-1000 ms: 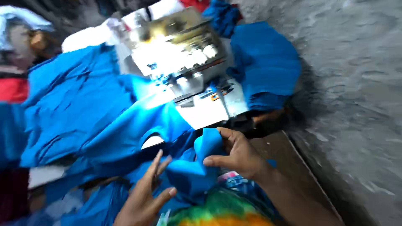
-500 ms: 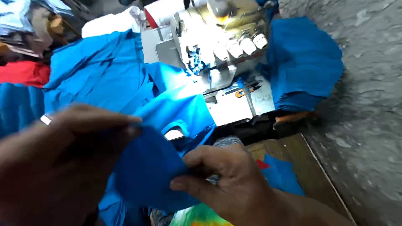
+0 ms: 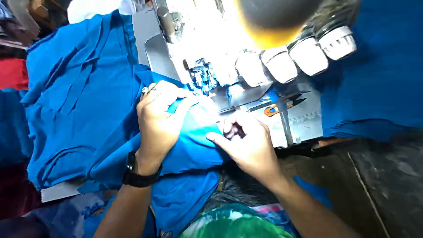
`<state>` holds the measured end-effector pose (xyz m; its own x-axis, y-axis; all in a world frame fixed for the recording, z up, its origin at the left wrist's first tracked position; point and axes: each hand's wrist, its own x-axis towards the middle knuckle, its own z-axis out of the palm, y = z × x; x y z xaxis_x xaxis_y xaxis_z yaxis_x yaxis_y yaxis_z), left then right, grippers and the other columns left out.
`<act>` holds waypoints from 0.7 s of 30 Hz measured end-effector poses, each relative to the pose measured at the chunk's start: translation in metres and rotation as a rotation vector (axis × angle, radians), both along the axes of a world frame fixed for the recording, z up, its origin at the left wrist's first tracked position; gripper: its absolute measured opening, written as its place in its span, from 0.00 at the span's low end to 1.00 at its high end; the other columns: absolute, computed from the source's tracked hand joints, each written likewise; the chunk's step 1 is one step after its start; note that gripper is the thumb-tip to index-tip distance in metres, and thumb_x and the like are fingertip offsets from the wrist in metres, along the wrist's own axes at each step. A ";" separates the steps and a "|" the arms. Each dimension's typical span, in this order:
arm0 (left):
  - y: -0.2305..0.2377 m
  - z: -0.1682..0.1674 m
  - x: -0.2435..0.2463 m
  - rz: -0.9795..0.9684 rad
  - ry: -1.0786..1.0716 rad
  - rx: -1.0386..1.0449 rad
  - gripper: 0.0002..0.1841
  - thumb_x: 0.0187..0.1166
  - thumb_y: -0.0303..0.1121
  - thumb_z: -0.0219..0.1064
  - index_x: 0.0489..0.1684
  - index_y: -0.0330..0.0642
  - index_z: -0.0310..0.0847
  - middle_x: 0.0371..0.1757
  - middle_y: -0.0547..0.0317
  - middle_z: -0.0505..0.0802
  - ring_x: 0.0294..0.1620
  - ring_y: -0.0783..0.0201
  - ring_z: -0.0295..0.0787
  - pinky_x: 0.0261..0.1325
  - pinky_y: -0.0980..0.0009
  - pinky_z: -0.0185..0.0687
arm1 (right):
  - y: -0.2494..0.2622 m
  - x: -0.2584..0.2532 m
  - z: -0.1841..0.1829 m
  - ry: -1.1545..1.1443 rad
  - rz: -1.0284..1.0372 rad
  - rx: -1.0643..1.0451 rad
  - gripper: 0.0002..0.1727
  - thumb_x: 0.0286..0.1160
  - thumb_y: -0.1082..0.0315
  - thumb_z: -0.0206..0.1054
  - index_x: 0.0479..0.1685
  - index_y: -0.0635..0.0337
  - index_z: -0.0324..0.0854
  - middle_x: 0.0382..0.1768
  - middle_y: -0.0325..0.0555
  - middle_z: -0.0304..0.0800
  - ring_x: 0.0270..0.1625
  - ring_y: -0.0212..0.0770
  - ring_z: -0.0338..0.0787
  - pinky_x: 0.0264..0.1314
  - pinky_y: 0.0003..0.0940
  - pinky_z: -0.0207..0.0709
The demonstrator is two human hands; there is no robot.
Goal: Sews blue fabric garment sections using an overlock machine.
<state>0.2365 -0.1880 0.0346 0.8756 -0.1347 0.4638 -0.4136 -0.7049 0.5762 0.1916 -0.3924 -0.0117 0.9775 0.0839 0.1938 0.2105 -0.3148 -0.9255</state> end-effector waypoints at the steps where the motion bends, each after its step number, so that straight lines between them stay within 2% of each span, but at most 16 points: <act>1: 0.000 0.000 0.000 0.005 0.006 0.005 0.04 0.75 0.32 0.75 0.40 0.44 0.94 0.47 0.62 0.93 0.55 0.67 0.85 0.62 0.63 0.75 | -0.001 0.004 0.004 0.006 0.042 0.019 0.13 0.65 0.60 0.81 0.32 0.50 0.80 0.31 0.30 0.84 0.31 0.21 0.82 0.31 0.16 0.78; 4: -0.001 -0.001 -0.004 0.022 0.039 -0.012 0.04 0.74 0.34 0.76 0.39 0.48 0.94 0.48 0.64 0.91 0.55 0.67 0.83 0.61 0.61 0.72 | -0.010 0.006 0.016 0.118 0.183 0.061 0.09 0.70 0.65 0.77 0.30 0.50 0.79 0.26 0.30 0.81 0.25 0.22 0.77 0.25 0.15 0.72; 8: -0.003 -0.001 -0.019 0.042 0.116 -0.053 0.05 0.70 0.39 0.80 0.36 0.53 0.95 0.48 0.71 0.90 0.56 0.69 0.80 0.64 0.63 0.69 | -0.021 -0.009 0.023 0.186 0.233 -0.047 0.11 0.72 0.59 0.75 0.28 0.47 0.78 0.23 0.26 0.79 0.24 0.17 0.75 0.25 0.11 0.67; 13: -0.003 0.010 -0.020 0.047 0.177 0.022 0.03 0.71 0.40 0.78 0.34 0.56 0.95 0.46 0.75 0.91 0.55 0.70 0.80 0.61 0.59 0.65 | -0.024 -0.009 0.028 0.147 0.231 -0.070 0.12 0.70 0.59 0.77 0.27 0.46 0.78 0.22 0.25 0.80 0.23 0.17 0.76 0.23 0.12 0.67; 14: -0.004 0.011 -0.020 0.052 0.182 0.027 0.02 0.71 0.40 0.78 0.34 0.57 0.95 0.46 0.75 0.91 0.54 0.70 0.80 0.60 0.58 0.65 | -0.025 -0.007 0.029 0.141 0.246 -0.069 0.09 0.69 0.59 0.77 0.30 0.45 0.80 0.24 0.25 0.82 0.24 0.18 0.77 0.24 0.11 0.68; 15: -0.005 0.012 -0.020 0.054 0.186 0.030 0.02 0.71 0.40 0.77 0.33 0.57 0.94 0.45 0.76 0.91 0.54 0.70 0.80 0.60 0.57 0.65 | -0.026 -0.006 0.030 0.142 0.267 -0.072 0.06 0.70 0.60 0.76 0.36 0.44 0.84 0.26 0.25 0.84 0.25 0.18 0.80 0.25 0.12 0.72; 16: -0.005 0.012 -0.020 0.056 0.188 0.029 0.02 0.71 0.40 0.77 0.33 0.57 0.94 0.45 0.76 0.91 0.54 0.70 0.80 0.60 0.57 0.65 | -0.026 -0.004 0.032 0.150 0.290 -0.086 0.07 0.71 0.60 0.75 0.45 0.42 0.87 0.28 0.24 0.86 0.27 0.17 0.82 0.27 0.11 0.75; 17: -0.006 0.011 -0.020 0.063 0.186 0.029 0.03 0.71 0.41 0.77 0.33 0.57 0.94 0.45 0.76 0.91 0.54 0.70 0.80 0.60 0.56 0.65 | -0.027 -0.002 0.033 0.168 0.312 -0.101 0.13 0.72 0.60 0.74 0.55 0.39 0.88 0.29 0.23 0.86 0.27 0.17 0.83 0.28 0.11 0.77; 19: -0.009 0.006 -0.022 0.088 0.171 0.007 0.03 0.71 0.41 0.78 0.34 0.57 0.93 0.46 0.75 0.90 0.56 0.69 0.79 0.63 0.56 0.64 | -0.030 0.001 0.035 0.217 0.362 -0.115 0.26 0.74 0.58 0.73 0.74 0.32 0.81 0.30 0.22 0.86 0.28 0.17 0.82 0.31 0.12 0.77; 21: -0.014 -0.003 -0.025 0.128 0.155 -0.022 0.05 0.73 0.41 0.75 0.40 0.56 0.89 0.49 0.74 0.88 0.60 0.68 0.77 0.67 0.58 0.65 | -0.034 0.007 0.035 0.274 0.407 -0.087 0.33 0.75 0.56 0.73 0.84 0.30 0.73 0.30 0.23 0.86 0.28 0.18 0.82 0.31 0.13 0.77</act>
